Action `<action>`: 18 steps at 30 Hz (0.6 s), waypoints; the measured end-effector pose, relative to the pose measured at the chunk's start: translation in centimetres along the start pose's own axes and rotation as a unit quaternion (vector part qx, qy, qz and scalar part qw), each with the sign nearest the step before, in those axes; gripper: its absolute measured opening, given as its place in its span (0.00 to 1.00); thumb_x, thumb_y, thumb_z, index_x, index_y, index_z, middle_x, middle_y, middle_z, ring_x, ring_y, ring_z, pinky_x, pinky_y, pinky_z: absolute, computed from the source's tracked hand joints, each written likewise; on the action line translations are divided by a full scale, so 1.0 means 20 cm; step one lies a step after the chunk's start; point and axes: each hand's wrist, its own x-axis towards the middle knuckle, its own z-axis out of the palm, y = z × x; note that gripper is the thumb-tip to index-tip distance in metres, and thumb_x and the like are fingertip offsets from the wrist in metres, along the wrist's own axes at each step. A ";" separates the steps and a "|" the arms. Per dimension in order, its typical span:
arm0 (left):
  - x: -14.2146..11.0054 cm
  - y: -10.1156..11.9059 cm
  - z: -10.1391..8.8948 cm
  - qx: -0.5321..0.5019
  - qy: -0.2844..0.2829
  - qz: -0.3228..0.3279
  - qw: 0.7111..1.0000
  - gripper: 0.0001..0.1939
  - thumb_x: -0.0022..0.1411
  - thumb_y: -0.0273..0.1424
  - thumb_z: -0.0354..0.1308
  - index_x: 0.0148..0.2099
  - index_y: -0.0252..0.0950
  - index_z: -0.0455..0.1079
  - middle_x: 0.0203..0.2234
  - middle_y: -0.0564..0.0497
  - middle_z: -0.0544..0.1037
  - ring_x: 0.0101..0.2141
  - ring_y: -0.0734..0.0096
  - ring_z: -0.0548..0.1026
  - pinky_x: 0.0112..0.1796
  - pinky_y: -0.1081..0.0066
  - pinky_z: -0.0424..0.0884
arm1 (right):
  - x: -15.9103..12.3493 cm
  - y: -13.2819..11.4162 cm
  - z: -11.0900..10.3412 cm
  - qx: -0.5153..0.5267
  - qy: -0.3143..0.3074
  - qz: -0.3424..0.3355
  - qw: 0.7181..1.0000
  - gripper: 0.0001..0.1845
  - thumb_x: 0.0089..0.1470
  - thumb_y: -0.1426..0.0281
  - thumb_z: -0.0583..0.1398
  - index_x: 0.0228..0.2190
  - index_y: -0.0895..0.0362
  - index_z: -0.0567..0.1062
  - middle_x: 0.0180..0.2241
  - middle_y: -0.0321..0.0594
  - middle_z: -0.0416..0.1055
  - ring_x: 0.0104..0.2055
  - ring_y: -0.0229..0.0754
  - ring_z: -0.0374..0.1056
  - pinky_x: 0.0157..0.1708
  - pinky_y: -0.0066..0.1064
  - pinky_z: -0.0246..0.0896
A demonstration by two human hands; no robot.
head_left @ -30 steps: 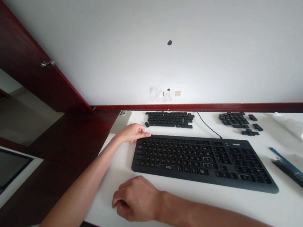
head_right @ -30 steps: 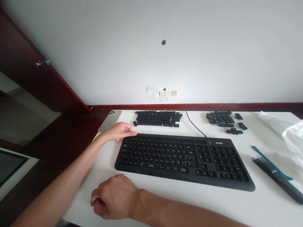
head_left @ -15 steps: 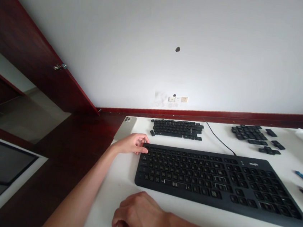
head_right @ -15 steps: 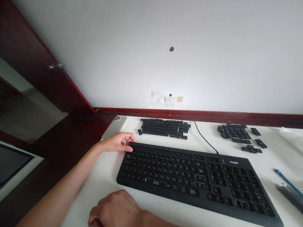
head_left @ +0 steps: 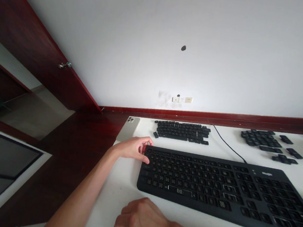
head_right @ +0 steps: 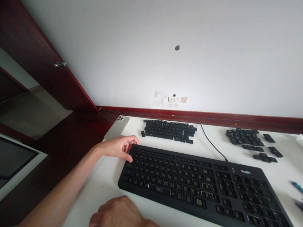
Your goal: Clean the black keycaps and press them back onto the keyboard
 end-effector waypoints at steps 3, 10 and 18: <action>0.00 0.01 0.01 -0.013 -0.001 0.011 1.000 0.31 0.53 0.48 0.75 0.52 0.39 0.71 0.28 0.58 0.70 0.27 0.74 0.69 0.27 0.75 0.63 | 0.01 0.01 0.01 -0.006 -0.003 -0.010 1.000 0.09 0.62 0.70 0.64 0.42 0.55 0.84 0.36 0.36 0.83 0.38 0.39 0.77 0.40 0.25 0.66; 0.13 -0.07 0.09 -0.110 0.217 0.030 0.969 0.18 0.68 0.48 0.59 0.50 0.40 0.69 0.26 0.58 0.70 0.19 0.75 0.72 0.22 0.75 0.66 | 0.00 0.02 0.01 -0.003 0.008 -0.008 1.000 0.08 0.61 0.72 0.64 0.41 0.55 0.84 0.38 0.36 0.83 0.39 0.38 0.77 0.41 0.24 0.65; 0.40 -0.08 0.05 0.083 0.416 0.035 0.905 0.14 0.67 0.31 0.57 0.53 0.42 0.76 0.26 0.57 0.73 0.23 0.73 0.71 0.31 0.73 0.66 | 0.01 0.04 0.02 -0.009 0.005 -0.030 0.999 0.08 0.62 0.70 0.63 0.41 0.56 0.82 0.36 0.35 0.81 0.37 0.37 0.75 0.39 0.24 0.63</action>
